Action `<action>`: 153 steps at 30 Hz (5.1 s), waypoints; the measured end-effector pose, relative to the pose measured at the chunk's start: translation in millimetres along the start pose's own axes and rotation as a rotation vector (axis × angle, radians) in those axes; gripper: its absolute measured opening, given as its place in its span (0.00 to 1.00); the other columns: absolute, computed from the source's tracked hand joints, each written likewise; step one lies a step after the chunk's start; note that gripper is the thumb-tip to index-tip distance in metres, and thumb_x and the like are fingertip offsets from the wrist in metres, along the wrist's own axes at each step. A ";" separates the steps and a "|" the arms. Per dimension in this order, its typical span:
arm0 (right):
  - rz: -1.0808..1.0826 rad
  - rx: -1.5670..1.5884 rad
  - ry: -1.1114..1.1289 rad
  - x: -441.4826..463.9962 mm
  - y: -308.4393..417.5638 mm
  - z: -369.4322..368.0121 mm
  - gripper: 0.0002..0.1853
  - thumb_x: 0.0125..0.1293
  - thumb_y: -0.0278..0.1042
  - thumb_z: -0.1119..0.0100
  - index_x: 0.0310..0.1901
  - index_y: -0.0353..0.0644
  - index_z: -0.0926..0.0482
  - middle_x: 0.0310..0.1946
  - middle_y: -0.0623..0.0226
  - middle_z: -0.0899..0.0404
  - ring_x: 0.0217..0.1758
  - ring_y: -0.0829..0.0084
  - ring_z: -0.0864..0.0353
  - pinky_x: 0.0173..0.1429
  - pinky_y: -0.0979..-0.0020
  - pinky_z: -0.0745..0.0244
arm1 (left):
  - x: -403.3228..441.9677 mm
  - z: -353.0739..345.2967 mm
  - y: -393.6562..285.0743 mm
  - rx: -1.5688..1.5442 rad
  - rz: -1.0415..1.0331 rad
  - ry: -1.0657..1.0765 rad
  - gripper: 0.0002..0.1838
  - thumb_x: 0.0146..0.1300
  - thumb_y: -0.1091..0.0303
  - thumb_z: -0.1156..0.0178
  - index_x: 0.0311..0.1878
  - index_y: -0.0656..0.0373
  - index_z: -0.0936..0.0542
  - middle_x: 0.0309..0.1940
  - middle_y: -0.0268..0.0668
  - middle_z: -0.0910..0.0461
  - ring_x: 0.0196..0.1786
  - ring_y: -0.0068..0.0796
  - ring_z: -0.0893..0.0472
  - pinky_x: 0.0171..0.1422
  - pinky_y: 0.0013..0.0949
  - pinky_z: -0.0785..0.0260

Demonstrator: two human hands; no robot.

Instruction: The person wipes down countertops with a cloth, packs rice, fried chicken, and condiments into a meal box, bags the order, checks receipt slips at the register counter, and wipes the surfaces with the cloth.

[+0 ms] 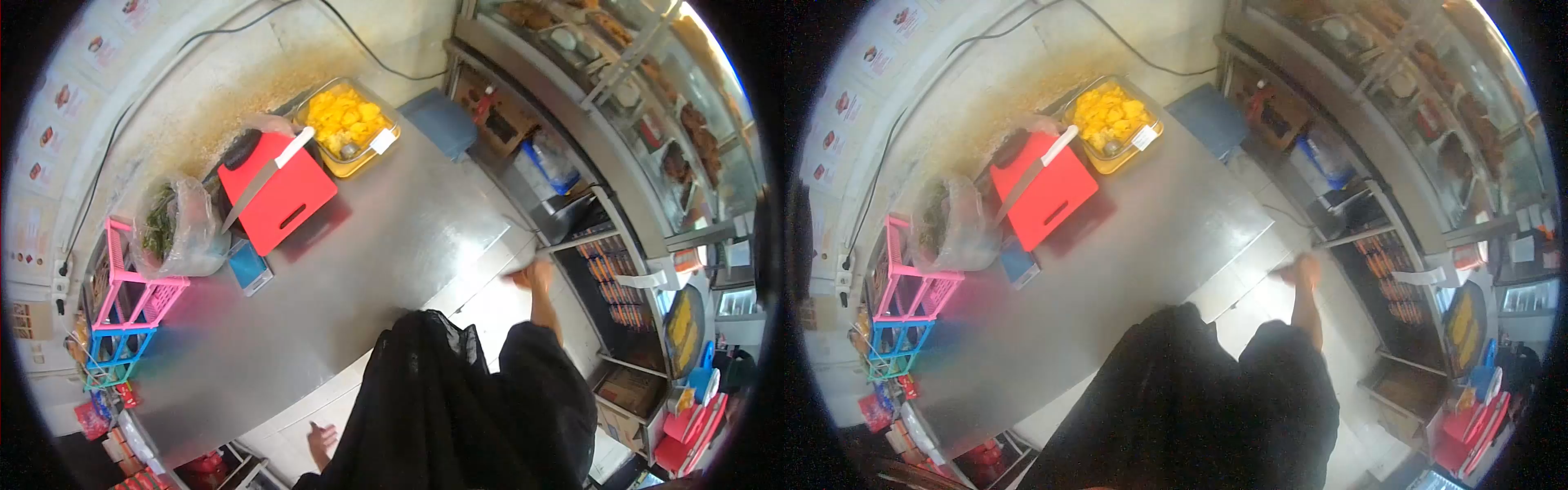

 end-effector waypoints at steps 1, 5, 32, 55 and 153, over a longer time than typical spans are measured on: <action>-0.387 0.174 -0.076 -39.1 -23.8 30.1 0.15 0.59 0.40 0.54 0.41 0.42 0.23 0.42 0.53 0.23 0.46 0.56 0.23 0.45 0.59 0.28 | 11.5 -17.4 -23.9 -0.084 -0.059 0.069 0.24 0.62 0.46 0.53 0.40 0.63 0.29 0.32 0.41 0.22 0.31 0.36 0.21 0.39 0.36 0.25; 0.164 0.103 -0.251 -45.3 20.5 83.4 0.10 0.55 0.37 0.52 0.28 0.40 0.23 0.27 0.59 0.23 0.37 0.59 0.23 0.41 0.58 0.28 | -42.3 -196.7 -194.2 -0.114 -0.137 0.437 0.12 0.61 0.60 0.48 0.42 0.56 0.33 0.37 0.39 0.25 0.42 0.35 0.24 0.45 0.41 0.29; -0.191 1.247 0.014 -132.6 -447.5 -38.8 0.25 0.60 0.45 0.47 0.53 0.39 0.37 0.38 0.59 0.24 0.37 0.66 0.22 0.34 0.67 0.28 | -774.5 -600.0 2.6 0.631 -2.200 2.633 0.17 0.54 0.68 0.49 0.47 0.61 0.32 0.42 0.38 0.28 0.46 0.32 0.28 0.49 0.32 0.36; -0.517 1.692 -0.260 98.8 -536.8 84.5 0.24 0.45 0.37 0.34 0.43 0.36 0.28 0.37 0.61 0.23 0.39 0.75 0.28 0.42 0.73 0.33 | -317.0 -1091.9 67.1 0.661 -0.771 1.358 0.16 0.59 0.64 0.43 0.47 0.62 0.28 0.40 0.41 0.23 0.42 0.26 0.24 0.44 0.29 0.31; 0.388 0.393 0.406 -170.8 5.7 -287.4 0.15 0.52 0.40 0.38 0.30 0.34 0.23 0.17 0.67 0.26 0.20 0.75 0.27 0.23 0.74 0.33 | 380.0 -89.1 101.3 -0.614 -0.174 -0.585 0.28 0.54 0.49 0.46 0.56 0.51 0.37 0.37 0.37 0.31 0.35 0.32 0.30 0.32 0.36 0.32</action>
Point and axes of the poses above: each hand's wrist, its own x-axis towards the middle knuckle, its own z-axis out of the back of the hand, y = z × x, the point moved 6 cm from there along x, towards the middle knuckle
